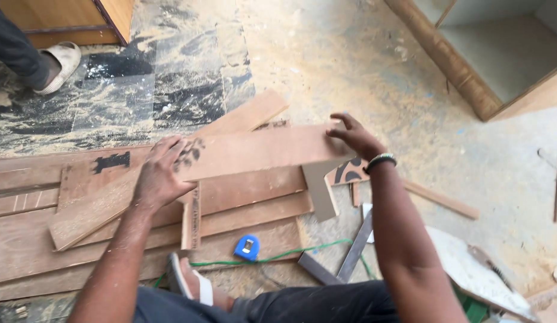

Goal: Cutting and measuring wooden pieces for furniture manufacturing.

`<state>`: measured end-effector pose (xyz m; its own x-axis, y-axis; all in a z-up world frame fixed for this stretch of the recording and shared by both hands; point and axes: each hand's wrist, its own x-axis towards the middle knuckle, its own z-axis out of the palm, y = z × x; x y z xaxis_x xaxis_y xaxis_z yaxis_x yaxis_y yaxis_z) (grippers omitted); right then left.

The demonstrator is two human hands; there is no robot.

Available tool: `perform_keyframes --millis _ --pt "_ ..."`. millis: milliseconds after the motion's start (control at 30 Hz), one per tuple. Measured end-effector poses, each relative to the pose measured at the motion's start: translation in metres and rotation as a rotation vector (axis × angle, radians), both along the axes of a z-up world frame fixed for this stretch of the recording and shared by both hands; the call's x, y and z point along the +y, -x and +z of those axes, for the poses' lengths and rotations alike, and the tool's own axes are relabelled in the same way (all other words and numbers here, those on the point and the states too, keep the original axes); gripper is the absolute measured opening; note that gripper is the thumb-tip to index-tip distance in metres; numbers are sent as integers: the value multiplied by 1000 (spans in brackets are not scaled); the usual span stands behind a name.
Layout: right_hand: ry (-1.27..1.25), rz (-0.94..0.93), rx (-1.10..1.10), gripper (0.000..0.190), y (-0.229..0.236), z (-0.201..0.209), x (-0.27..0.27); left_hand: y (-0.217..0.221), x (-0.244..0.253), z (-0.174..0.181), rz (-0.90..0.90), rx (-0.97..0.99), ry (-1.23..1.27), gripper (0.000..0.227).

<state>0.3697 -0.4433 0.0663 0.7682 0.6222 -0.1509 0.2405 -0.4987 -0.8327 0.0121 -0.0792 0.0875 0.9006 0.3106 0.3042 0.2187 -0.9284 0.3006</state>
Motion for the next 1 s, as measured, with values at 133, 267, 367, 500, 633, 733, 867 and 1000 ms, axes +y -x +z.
perform_keyframes --millis 133,267,367,500,633,733,867,1000 --pt "-282 -91 390 52 -12 -14 -20 14 3 -7 63 54 -48 106" --pt "-150 9 250 50 -6 -3 -30 38 19 -31 141 176 -203 113" --pt "19 -101 134 49 6 2 -38 58 36 -64 224 202 -272 110" --pt "20 -209 -61 54 -3 -43 -55 112 68 -183 481 68 -115 76" --pt "-26 -210 4 57 9 -46 -56 133 18 -162 621 213 -10 74" --pt "-114 -196 -148 53 34 -46 -55 138 -7 -160 649 541 170 116" --pt "-194 -283 -330 43 86 -20 -54 123 5 -241 770 269 646 106" --pt "-290 -333 -488 41 132 8 -79 125 -51 -145 717 263 816 83"
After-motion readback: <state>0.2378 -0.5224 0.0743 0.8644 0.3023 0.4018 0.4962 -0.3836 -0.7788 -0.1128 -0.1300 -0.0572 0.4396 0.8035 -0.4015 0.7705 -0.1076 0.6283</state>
